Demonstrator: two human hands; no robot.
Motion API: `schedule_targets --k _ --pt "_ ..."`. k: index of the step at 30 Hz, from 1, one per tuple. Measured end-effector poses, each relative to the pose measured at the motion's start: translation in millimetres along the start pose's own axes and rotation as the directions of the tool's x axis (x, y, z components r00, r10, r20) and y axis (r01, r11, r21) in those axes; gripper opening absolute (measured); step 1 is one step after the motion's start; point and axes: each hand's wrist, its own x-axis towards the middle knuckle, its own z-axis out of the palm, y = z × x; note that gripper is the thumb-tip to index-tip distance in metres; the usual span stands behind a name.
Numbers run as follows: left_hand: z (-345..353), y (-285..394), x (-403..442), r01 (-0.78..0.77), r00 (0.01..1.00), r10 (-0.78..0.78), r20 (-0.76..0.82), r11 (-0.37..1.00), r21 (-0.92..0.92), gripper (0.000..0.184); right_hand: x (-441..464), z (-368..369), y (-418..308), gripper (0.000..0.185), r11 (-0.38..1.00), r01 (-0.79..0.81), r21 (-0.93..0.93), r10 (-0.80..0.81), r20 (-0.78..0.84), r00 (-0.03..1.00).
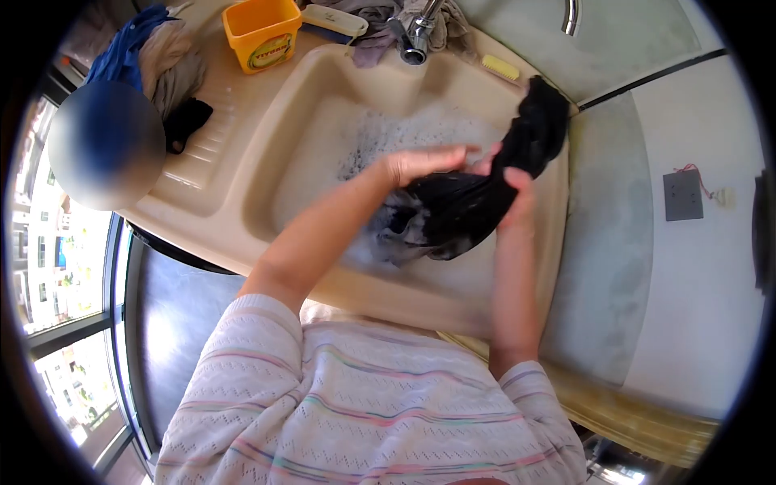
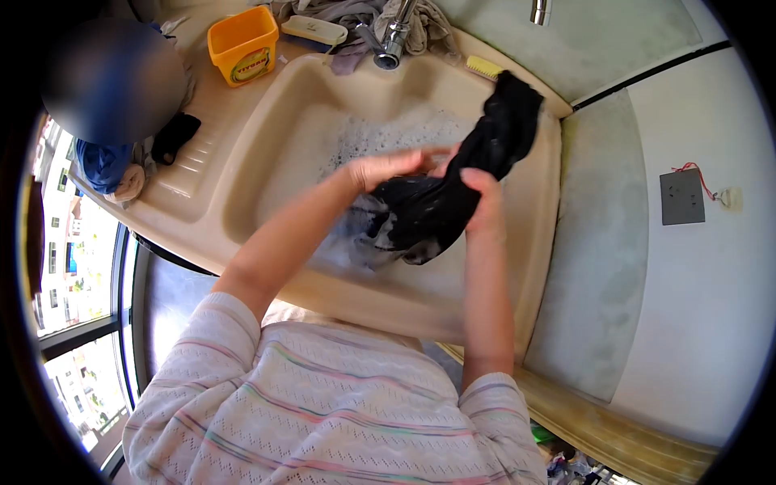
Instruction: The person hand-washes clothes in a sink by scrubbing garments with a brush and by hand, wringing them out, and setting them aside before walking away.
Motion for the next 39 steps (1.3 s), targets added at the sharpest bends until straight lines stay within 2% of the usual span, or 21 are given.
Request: schedule_targets --k 2,4,5,7,9,12,14,16,20,22,23,26,28,29,31,32,33,34,35,37,39 --pt "36 2 -10 -0.016 0.999 0.014 -0.04 0.998 -0.068 0.093 10 3 -12 0.036 0.985 0.169 0.029 -0.171 0.147 0.974" --pt "46 0 -3 0.007 1.0 -0.004 0.024 0.993 -0.117 0.079 10 45 -12 0.031 0.945 0.327 -0.023 -0.322 -0.242 0.915" --pt "49 0 1 0.018 0.999 -0.011 0.053 0.991 -0.136 0.072 12 40 -14 0.028 0.972 0.234 -0.039 -0.235 -0.297 0.926" --pt "56 -4 8 0.084 0.977 -0.068 -0.201 0.994 0.07 0.059 23 19 -16 0.024 0.998 0.034 -0.05 -0.051 -0.406 0.912" --pt "60 -19 13 0.057 0.906 0.037 -0.423 0.977 0.207 0.038 37 -1 -5 0.019 0.956 -0.025 -0.291 -0.118 -0.466 0.877" --pt "35 -43 19 0.276 0.815 0.081 -0.574 0.817 0.506 0.037 50 -22 11 0.014 0.735 0.071 -0.675 -0.425 -0.376 0.823" --pt "45 -35 18 0.427 0.762 0.17 -0.625 0.594 0.682 0.039 45 -15 19 0.014 0.699 0.203 -0.686 -0.55 -0.334 0.765" --pt "58 -24 18 0.515 0.716 0.241 -0.655 0.451 0.729 0.043 36 -13 15 0.021 0.831 0.17 -0.53 -0.459 -0.479 0.748" --pt "69 -20 22 0.46 0.736 0.302 -0.605 0.433 0.775 0.06 25 -9 -1 0.025 0.913 0.252 -0.321 -0.402 -0.6 0.692" --pt "76 -9 23 0.372 0.786 0.317 -0.53 0.443 0.816 0.067 20 6 -24 0.014 0.959 0.217 -0.181 -0.282 -0.567 0.774" --pt "77 3 23 0.382 0.833 0.279 -0.478 0.335 0.861 0.075 20 8 -34 0.013 0.962 0.222 -0.158 -0.272 -0.531 0.802" --pt "78 26 -2 0.221 0.835 0.5 -0.229 0.076 0.972 0.078 17 16 -63 0.013 0.968 0.177 -0.18 -0.235 -0.391 0.89" --pt "84 57 -32 0.473 0.794 0.02 -0.607 0.606 0.639 0.085 20 18 -76 0.015 0.972 0.131 -0.194 -0.176 -0.238 0.955" --pt "90 64 -41 0.605 0.703 -0.286 -0.652 0.722 0.336 0.088 23 14 -79 0.016 0.974 0.072 -0.217 -0.108 -0.161 0.981" --pt "77 36 -51 0.533 0.737 -0.568 -0.366 0.822 -0.201 0.097 35 17 -65 0.025 0.941 0.026 -0.339 -0.055 -0.075 0.996" --pt "61 20 -53 0.494 0.758 -0.627 -0.18 0.732 -0.47 0.102 37 24 -52 0.026 0.864 0.057 -0.499 -0.041 0.044 0.998" --pt "46 7 -47 0.412 0.861 -0.506 -0.058 0.759 -0.505 0.117 24 55 -47 0.03 0.679 0.2 -0.707 -0.081 0.198 0.977" --pt "35 -1 -40 0.298 0.934 -0.358 -0.004 0.783 -0.545 0.107 22 81 -35 0.042 0.667 0.075 -0.741 -0.002 0.099 0.995" --pt "30 -3 -34 0.181 0.969 -0.242 -0.039 0.813 -0.553 0.102 13 103 -23 0.057 0.513 -0.021 -0.858 0.006 -0.021 1.0" --pt "23 5 -28 0.037 0.98 -0.132 -0.146 0.853 -0.521 0.092 37 93 26 0.065 0.452 0.368 -0.813 0.147 0.474 0.868" --pt "19 18 -32 -0.034 0.971 -0.082 -0.226 0.885 -0.465 0.082 42 101 39 0.066 0.397 0.362 -0.844 0.225 0.472 0.852"
